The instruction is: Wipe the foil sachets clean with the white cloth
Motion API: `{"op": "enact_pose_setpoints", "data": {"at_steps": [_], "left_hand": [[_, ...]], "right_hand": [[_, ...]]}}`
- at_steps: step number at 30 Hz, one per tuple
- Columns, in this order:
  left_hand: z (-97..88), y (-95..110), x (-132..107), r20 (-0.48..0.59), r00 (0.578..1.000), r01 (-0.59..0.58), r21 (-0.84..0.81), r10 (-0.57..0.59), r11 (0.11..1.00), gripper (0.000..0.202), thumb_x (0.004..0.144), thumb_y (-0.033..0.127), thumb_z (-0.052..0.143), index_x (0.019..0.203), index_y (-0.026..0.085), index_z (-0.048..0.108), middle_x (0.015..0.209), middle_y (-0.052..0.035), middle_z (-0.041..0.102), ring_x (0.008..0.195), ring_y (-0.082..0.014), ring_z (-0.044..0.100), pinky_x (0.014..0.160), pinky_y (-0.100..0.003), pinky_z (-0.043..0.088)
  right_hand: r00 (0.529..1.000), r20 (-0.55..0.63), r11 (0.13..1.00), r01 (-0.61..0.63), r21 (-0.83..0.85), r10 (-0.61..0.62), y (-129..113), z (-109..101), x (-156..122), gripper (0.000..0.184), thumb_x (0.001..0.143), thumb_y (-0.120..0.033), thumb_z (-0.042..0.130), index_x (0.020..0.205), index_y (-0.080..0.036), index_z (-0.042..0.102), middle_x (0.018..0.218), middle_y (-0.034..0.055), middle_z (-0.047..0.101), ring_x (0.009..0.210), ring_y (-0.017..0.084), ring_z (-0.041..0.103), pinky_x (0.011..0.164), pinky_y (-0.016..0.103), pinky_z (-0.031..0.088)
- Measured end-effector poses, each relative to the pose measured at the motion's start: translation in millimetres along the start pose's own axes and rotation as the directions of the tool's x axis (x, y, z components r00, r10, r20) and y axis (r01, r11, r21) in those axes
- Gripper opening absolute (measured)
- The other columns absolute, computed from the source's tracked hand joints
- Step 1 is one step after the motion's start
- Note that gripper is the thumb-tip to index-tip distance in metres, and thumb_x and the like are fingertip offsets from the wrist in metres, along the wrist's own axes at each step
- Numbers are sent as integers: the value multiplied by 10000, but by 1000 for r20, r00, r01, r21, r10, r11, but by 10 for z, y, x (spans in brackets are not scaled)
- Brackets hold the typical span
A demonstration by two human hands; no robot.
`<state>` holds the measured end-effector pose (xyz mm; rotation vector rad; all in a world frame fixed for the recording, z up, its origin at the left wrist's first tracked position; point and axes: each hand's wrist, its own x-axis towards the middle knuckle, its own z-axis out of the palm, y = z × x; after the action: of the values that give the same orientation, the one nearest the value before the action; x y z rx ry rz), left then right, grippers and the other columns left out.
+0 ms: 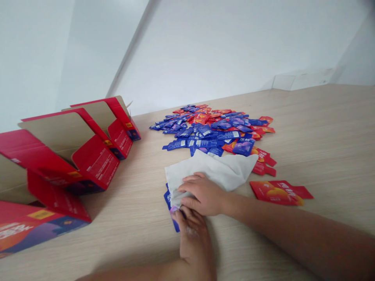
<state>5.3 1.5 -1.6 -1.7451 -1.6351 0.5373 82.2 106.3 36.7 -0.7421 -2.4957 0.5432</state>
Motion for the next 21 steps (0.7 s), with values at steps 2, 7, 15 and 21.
{"op": "enact_pose_setpoints", "data": {"at_steps": [2, 7, 15, 21], "left_hand": [[8, 14, -1, -19, 1000, -24, -23, 24, 999, 410, 804, 43, 437, 1170, -51, 593, 1137, -315, 632, 1007, -339, 658, 983, -474, 456], [62, 112, -6, 61, 995, 80, -18, -79, 997, 374, 797, 25, 443, 1109, -34, 641, 1077, -286, 674, 1015, -346, 653, 1033, -525, 394], [112, 142, -15, 49, 989, 149, -262, -141, 954, 360, 755, -15, 466, 1047, -19, 676, 1061, -283, 681, 1004, -365, 650, 973, -543, 429], [115, 158, -25, 28, 995, 100, -32, -99, 994, 400, 801, 42, 459, 1165, -21, 610, 1128, -286, 654, 1026, -349, 647, 1062, -556, 338]], "right_hand": [[1000, -6, 1000, 4, 5, -3, 0, 0, -4, 326, 907, -398, 507, 1132, -198, 633, 1140, 99, 667, 1208, 247, 505, 1046, 464, 254], [991, 32, 989, 127, 73, -130, -23, -27, -29, 356, 905, -415, 502, 1167, -200, 611, 1168, 89, 659, 1222, 228, 502, 1055, 432, 257], [980, 11, 972, 197, 128, -200, -45, -23, -49, 434, 904, -455, 493, 1236, -185, 563, 1213, 103, 635, 1202, 221, 520, 1049, 401, 276], [998, -1, 997, 58, 52, -58, -20, -1, -16, 357, 903, -409, 508, 1168, -189, 600, 1167, 102, 652, 1182, 238, 523, 1037, 441, 276]]}}
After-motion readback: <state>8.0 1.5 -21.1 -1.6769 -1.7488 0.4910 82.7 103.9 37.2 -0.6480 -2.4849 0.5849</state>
